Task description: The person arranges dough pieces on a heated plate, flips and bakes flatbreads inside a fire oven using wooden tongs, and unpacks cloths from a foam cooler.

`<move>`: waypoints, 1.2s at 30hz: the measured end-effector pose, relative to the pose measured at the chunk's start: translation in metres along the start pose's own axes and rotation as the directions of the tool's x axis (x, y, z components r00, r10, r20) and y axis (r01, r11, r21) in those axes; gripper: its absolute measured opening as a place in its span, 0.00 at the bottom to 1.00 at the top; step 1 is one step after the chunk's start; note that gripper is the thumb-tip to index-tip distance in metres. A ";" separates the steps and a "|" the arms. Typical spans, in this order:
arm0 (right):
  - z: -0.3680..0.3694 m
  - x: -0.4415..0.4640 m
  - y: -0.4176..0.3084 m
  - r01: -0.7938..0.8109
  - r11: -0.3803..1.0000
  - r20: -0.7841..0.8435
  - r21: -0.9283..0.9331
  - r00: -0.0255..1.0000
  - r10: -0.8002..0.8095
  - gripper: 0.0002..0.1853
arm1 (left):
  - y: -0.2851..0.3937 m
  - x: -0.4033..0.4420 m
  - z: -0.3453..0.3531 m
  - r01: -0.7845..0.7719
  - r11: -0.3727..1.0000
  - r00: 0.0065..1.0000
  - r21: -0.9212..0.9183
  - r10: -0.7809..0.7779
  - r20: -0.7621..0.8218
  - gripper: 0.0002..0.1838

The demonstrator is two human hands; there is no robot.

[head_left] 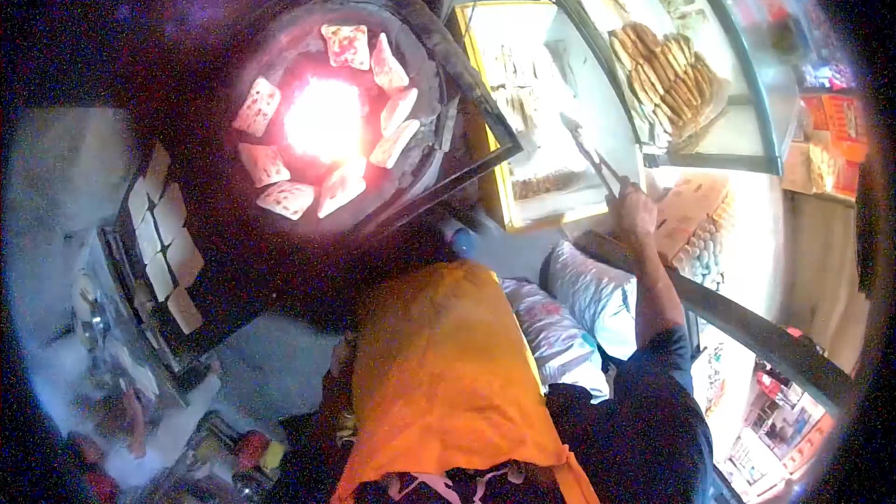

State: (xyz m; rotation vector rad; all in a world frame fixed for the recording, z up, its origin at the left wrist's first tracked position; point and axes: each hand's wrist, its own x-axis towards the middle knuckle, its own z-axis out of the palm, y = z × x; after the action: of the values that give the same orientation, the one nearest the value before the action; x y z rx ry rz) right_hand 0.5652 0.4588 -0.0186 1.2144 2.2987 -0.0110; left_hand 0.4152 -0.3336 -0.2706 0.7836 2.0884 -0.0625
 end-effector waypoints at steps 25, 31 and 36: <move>-0.158 0.068 -0.262 0.473 0.842 -0.278 0.260 0.872 -0.404 0.27 | 0.001 -0.017 0.009 0.387 0.848 0.900 -0.363 -0.433 -0.050 0.30; -0.122 0.131 -0.324 0.587 0.677 -0.214 0.443 0.803 -0.556 0.26 | -0.001 0.012 0.006 0.473 0.731 0.834 -0.491 -0.551 -0.016 0.28; -0.160 0.054 -0.284 0.555 0.764 -0.328 0.328 0.826 -0.459 0.23 | 0.033 0.003 0.007 0.142 0.911 0.729 -0.387 -0.361 -0.582 0.18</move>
State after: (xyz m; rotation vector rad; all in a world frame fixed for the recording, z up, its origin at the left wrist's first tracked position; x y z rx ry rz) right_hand 0.2501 0.3714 0.0274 0.7422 2.8712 -0.6172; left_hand 0.4375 -0.3078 -0.2692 0.3185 2.7604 0.4538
